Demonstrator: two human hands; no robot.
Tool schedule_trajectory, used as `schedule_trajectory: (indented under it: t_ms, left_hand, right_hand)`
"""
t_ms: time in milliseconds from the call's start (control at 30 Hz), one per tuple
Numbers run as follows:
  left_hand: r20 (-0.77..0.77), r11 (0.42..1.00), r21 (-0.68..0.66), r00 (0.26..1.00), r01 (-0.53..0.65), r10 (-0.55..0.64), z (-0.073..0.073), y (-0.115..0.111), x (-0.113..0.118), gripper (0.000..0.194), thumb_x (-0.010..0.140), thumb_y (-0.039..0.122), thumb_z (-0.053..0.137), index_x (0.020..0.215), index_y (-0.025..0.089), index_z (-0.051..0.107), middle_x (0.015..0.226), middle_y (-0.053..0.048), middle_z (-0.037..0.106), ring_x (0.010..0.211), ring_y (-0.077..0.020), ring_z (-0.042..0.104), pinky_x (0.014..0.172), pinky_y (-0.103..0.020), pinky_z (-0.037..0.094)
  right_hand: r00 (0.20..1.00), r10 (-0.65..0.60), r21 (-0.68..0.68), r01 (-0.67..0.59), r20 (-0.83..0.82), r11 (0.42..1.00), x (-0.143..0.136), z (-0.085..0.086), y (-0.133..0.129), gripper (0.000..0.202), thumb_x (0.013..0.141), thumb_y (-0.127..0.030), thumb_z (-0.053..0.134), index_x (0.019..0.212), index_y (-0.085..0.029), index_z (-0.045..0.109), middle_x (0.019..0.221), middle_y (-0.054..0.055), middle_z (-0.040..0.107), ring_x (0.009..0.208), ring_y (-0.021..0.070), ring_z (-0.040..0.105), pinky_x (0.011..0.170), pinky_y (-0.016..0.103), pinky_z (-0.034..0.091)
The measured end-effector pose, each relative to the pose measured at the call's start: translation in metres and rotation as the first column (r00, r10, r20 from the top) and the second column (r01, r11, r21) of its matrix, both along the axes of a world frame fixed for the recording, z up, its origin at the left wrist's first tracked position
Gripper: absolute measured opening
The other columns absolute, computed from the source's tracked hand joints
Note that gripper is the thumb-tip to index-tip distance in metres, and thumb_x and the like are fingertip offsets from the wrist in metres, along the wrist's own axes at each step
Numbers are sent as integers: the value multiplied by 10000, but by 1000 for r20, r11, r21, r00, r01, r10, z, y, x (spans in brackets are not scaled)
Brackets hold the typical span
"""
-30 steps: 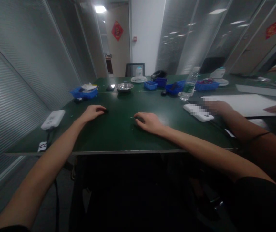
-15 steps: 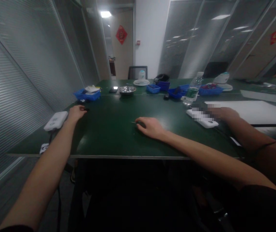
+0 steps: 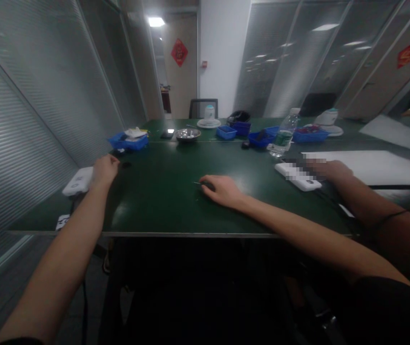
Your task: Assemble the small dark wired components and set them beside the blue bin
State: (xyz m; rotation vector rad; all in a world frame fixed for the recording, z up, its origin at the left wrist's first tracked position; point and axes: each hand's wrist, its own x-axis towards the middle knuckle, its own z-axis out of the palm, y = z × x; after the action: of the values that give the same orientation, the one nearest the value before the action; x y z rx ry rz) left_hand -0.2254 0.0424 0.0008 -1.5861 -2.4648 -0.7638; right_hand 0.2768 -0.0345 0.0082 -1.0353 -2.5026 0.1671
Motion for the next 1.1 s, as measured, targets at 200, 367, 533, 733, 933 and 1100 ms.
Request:
schedule_trajectory:
  t_ms: [200,367,533,733,933,1100]
  left_hand:
    - [41,992,109,996,68,-73,-12,12,13,192,943,260,740,1083,135,782,994,-49,767,937,-185,665,946,-285,471]
    - [100,989,136,992,63,-77,-17,17,11,195,903,241,744,1071,158,798,1017,-87,791,977,-215,722,984,-303,506]
    - [157,988,148,985,51,-74,-15,16,11,195,870,233,760,1045,166,815,997,-85,798,975,-241,724,989,-325,513]
    - [417,993,93,909,-71,26,-11,13,12,290,823,232,835,1102,159,815,806,6,757,806,-189,653,800,-287,487]
    - [471,992,89,882,-86,34,-7,9,17,304,848,192,836,1141,124,789,641,70,652,738,-143,574,741,-266,429]
    - [453,991,98,891,-93,39,-5,6,21,297,864,208,829,1144,122,782,653,71,644,781,-147,579,773,-265,427]
  right_hand:
    - [1000,21,-40,-21,4,999,0,5,-4,336,1058,-358,546,1321,-199,681,1168,87,775,890,211,713,746,312,505]
    - [1000,13,-42,-13,-3,999,0,6,-4,328,1062,-359,546,1318,-203,682,1172,82,774,890,205,713,775,314,510]
    - [1000,17,-32,-17,7,999,0,5,-4,331,1062,-366,544,1316,-203,680,1169,81,776,900,213,716,770,321,513]
    - [1000,17,-18,-17,1,1000,0,1,-2,317,1056,-355,547,1309,-220,683,1190,74,774,950,223,726,809,332,521]
    - [1000,19,-24,-19,6,1000,1,2,-2,324,1058,-361,544,1317,-219,679,1161,69,778,894,210,717,763,318,507]
    - [1000,28,-24,-28,7,999,1,1,-1,331,1058,-359,540,1319,-208,677,1175,74,776,915,216,718,761,319,506]
